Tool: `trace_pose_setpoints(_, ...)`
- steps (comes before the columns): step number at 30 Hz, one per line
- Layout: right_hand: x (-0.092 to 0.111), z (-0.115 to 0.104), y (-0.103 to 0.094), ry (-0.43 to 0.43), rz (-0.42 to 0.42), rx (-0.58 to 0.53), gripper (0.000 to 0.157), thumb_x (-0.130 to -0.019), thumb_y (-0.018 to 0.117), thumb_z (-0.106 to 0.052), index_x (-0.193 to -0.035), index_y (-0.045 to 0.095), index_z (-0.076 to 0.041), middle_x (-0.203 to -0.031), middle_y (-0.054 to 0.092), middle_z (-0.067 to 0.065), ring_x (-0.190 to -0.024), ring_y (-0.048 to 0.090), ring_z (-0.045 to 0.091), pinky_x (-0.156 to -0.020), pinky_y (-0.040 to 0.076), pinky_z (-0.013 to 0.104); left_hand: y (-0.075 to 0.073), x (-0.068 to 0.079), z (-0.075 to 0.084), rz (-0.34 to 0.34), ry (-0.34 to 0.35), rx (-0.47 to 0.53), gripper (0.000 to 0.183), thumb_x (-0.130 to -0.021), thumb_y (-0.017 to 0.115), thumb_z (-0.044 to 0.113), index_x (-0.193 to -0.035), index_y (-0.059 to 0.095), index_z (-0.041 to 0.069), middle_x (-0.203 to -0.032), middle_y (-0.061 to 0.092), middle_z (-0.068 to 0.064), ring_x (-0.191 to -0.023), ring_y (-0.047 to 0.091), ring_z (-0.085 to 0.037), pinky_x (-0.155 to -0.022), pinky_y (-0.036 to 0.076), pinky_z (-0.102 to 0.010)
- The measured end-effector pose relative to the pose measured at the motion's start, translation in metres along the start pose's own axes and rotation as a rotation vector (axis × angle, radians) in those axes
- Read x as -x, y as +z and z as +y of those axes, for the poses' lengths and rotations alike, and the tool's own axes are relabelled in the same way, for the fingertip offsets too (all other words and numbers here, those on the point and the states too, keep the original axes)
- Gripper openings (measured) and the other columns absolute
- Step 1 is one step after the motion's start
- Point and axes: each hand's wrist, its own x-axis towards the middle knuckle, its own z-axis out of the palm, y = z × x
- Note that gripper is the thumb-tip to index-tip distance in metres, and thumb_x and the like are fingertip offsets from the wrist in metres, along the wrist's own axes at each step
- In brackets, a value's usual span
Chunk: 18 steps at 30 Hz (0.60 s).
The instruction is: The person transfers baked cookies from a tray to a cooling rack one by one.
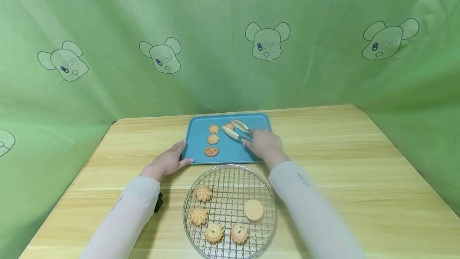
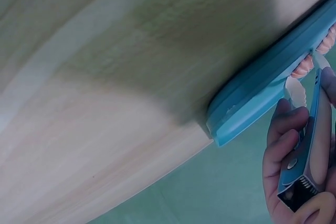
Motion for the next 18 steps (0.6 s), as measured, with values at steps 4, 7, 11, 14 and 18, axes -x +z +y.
trace_pose_setpoints(4,0.0005,-0.0006,-0.0021,-0.005,-0.006,0.011,0.072,-0.092,0.055,-0.051,-0.145,0.039,-0.006,-0.132,0.051,0.027,-0.105,0.056,0.046,-0.064,0.052,0.048,-0.0002,-0.0006,-0.0002,-0.003,-0.003,0.0,0.084,-0.094,0.048,0.054,-0.15,0.018,0.0,-0.157,0.015,-0.013,-0.143,0.014,-0.03,-0.115,0.017,-0.042)
trace_pose_setpoints(7,0.0018,-0.0007,-0.0033,-0.004,-0.01,0.02,0.071,-0.093,0.054,-0.051,-0.146,0.039,-0.006,-0.133,0.051,0.026,-0.104,0.057,0.046,-0.063,0.052,0.047,0.0003,-0.0011,-0.0006,-0.007,-0.007,-0.001,0.085,-0.094,0.047,0.055,-0.151,0.018,0.0,-0.157,0.014,-0.013,-0.143,0.014,-0.03,-0.115,0.017,-0.042)
trace_pose_setpoints(11,0.0036,0.0,-0.0039,-0.009,-0.014,0.027,0.071,-0.093,0.053,-0.052,-0.146,0.038,-0.006,-0.133,0.05,0.026,-0.105,0.056,0.047,-0.062,0.052,0.047,0.0013,-0.0017,-0.0018,-0.009,-0.007,-0.003,0.085,-0.093,0.047,0.056,-0.151,0.017,0.001,-0.157,0.014,-0.012,-0.143,0.013,-0.029,-0.115,0.017,-0.042)
trace_pose_setpoints(14,0.0051,0.0011,-0.0042,-0.009,-0.014,0.019,0.072,-0.093,0.052,-0.052,-0.147,0.037,-0.007,-0.133,0.05,0.027,-0.105,0.056,0.048,-0.061,0.052,0.045,0.0017,-0.0016,-0.0023,-0.007,-0.004,0.001,0.085,-0.094,0.047,0.055,-0.151,0.018,0.0,-0.157,0.014,-0.013,-0.143,0.014,-0.03,-0.115,0.017,-0.043)
trace_pose_setpoints(18,0.0068,0.0039,-0.0045,-0.015,-0.008,0.001,0.073,-0.093,0.052,-0.054,-0.147,0.036,-0.008,-0.134,0.049,0.027,-0.102,0.057,0.046,-0.054,0.05,0.04,0.0012,-0.0008,-0.0015,-0.004,0.0,0.003,0.084,-0.094,0.048,0.054,-0.15,0.019,0.0,-0.157,0.015,-0.013,-0.142,0.014,-0.031,-0.115,0.017,-0.043)
